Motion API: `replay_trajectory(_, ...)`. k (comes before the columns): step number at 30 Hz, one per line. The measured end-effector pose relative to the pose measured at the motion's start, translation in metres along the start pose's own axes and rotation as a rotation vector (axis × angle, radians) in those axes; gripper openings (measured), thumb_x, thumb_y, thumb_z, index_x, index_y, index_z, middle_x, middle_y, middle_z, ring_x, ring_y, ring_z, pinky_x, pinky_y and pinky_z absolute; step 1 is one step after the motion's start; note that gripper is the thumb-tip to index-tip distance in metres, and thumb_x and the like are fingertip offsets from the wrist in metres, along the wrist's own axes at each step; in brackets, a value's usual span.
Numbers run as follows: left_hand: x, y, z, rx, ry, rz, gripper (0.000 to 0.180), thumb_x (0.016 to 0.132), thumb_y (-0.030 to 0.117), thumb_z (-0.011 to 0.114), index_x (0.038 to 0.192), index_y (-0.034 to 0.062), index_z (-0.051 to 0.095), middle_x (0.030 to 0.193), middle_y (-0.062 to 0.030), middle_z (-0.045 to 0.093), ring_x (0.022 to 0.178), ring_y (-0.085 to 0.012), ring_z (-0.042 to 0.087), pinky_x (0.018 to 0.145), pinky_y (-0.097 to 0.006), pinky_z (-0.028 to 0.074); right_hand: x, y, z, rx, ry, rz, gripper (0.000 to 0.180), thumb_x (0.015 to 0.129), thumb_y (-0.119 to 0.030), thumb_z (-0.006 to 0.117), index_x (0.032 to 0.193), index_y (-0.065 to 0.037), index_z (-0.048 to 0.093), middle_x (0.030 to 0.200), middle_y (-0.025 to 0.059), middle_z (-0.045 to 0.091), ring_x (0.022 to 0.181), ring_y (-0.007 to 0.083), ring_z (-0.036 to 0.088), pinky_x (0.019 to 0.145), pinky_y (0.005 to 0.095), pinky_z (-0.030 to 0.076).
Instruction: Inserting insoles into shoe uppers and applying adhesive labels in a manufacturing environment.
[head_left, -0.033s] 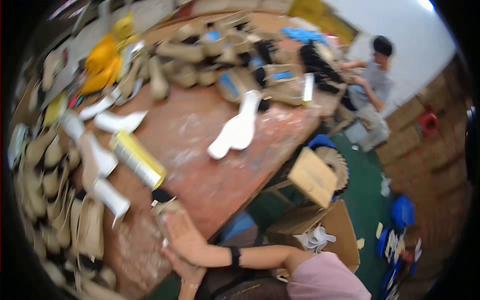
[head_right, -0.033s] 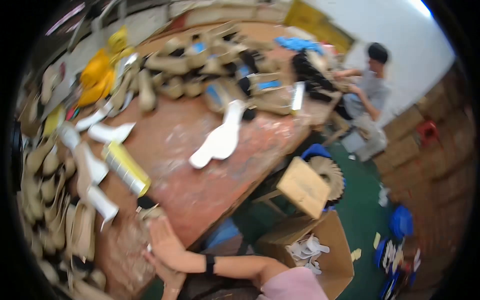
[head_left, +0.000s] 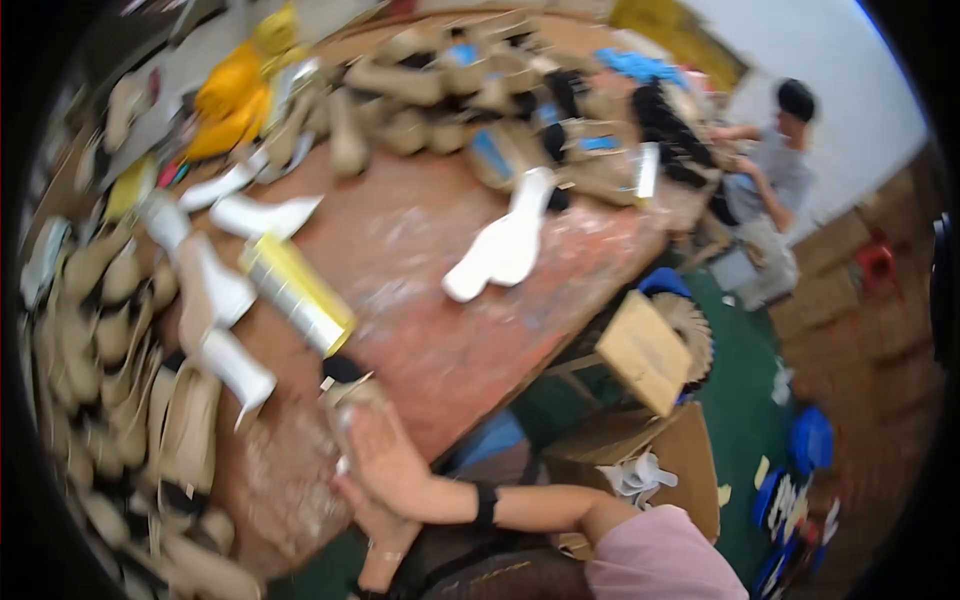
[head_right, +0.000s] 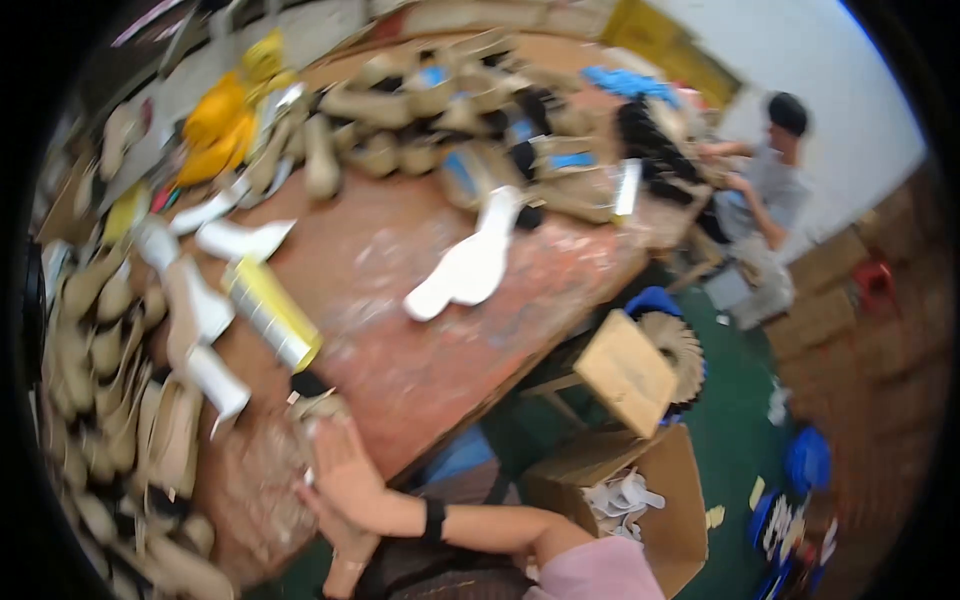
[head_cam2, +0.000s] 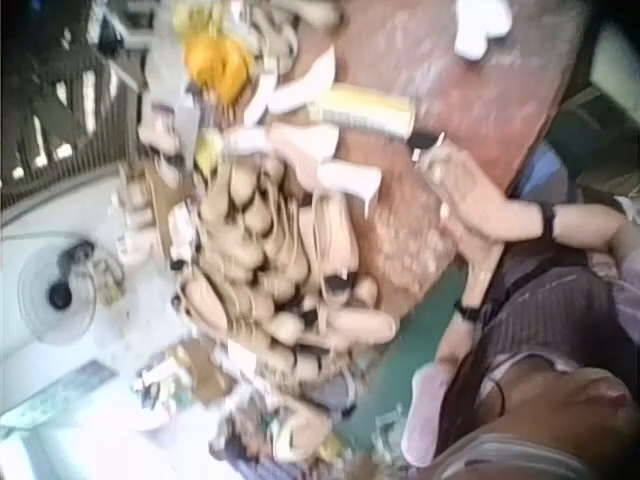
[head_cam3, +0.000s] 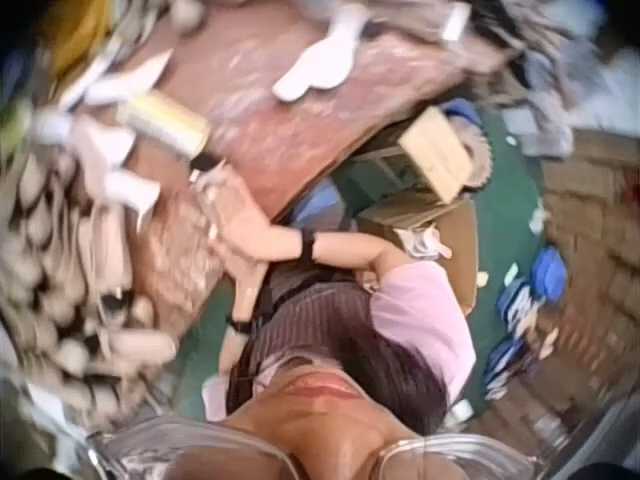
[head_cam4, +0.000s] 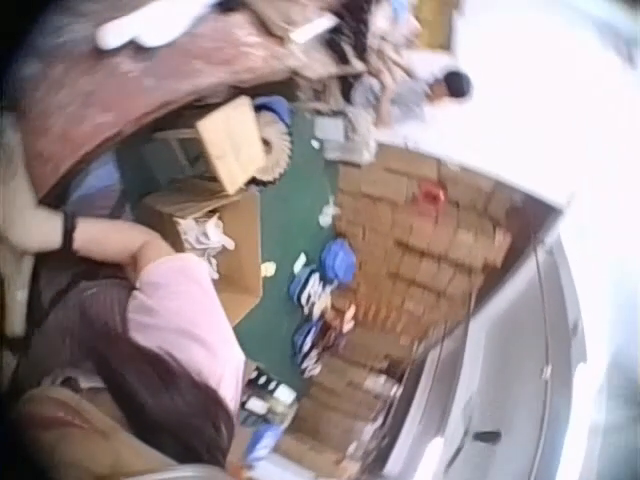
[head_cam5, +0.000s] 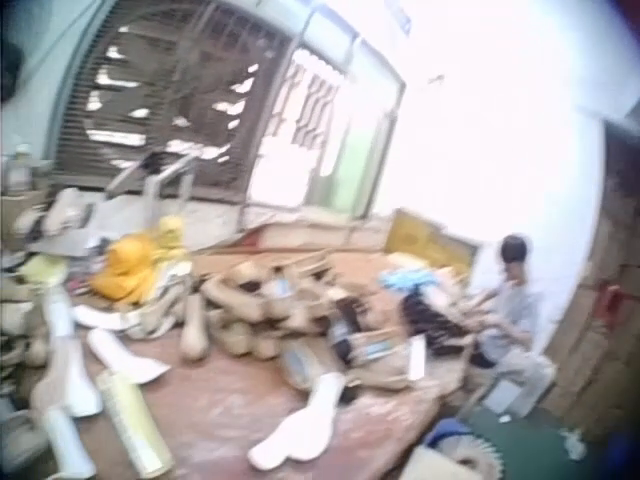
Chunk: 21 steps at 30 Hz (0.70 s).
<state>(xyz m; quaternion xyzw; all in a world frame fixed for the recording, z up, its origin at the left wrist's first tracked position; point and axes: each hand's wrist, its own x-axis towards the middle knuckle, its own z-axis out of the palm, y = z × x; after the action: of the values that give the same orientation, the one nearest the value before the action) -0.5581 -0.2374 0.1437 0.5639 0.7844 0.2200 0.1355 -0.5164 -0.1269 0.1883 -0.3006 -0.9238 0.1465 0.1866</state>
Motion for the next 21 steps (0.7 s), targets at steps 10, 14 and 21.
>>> replay_trajectory(10, -0.011, 0.012, -0.011, -0.328, 0.211, -0.17, 0.133, 0.067, 0.04, 0.087, 0.154, -0.0079, -0.001, 0.158, -0.0344, 0.023, 0.146, -0.0502, 0.026, 0.12, -0.063, 0.009, 0.007, -0.001, -0.005, -0.257, -0.057, -0.246, 0.045, 0.087, -0.019, 0.057, 0.119, 0.012, 0.056, 0.112, 0.0212, 0.062, 0.114, 0.0348, 0.059, 0.119, 0.0614, 0.018)
replay_trajectory(14, -0.011, 0.01, -0.012, -0.319, 0.26, -0.08, 0.131, 0.067, 0.037, 0.086, 0.154, -0.0082, -0.002, 0.157, -0.0348, 0.023, 0.145, -0.0481, 0.029, 0.119, -0.065, 0.008, 0.047, 0.015, 0.006, -0.18, -0.336, -0.15, 0.054, 0.087, -0.022, 0.059, 0.129, 0.012, 0.053, 0.123, 0.0252, 0.059, 0.122, 0.0412, 0.054, 0.119, 0.0642, 0.014)
replay_trajectory(21, -0.023, 0.003, 0.004, -0.401, 0.25, -0.088, 0.13, 0.067, 0.028, 0.084, 0.154, -0.004, -0.007, 0.157, -0.0357, 0.021, 0.143, -0.054, 0.028, 0.12, -0.063, 0.008, 0.049, 0.013, 0.015, -0.342, -0.2, -0.204, 0.047, 0.089, -0.018, 0.054, 0.129, 0.007, 0.057, 0.117, 0.021, 0.064, 0.118, 0.0353, 0.059, 0.118, 0.0692, 0.008)
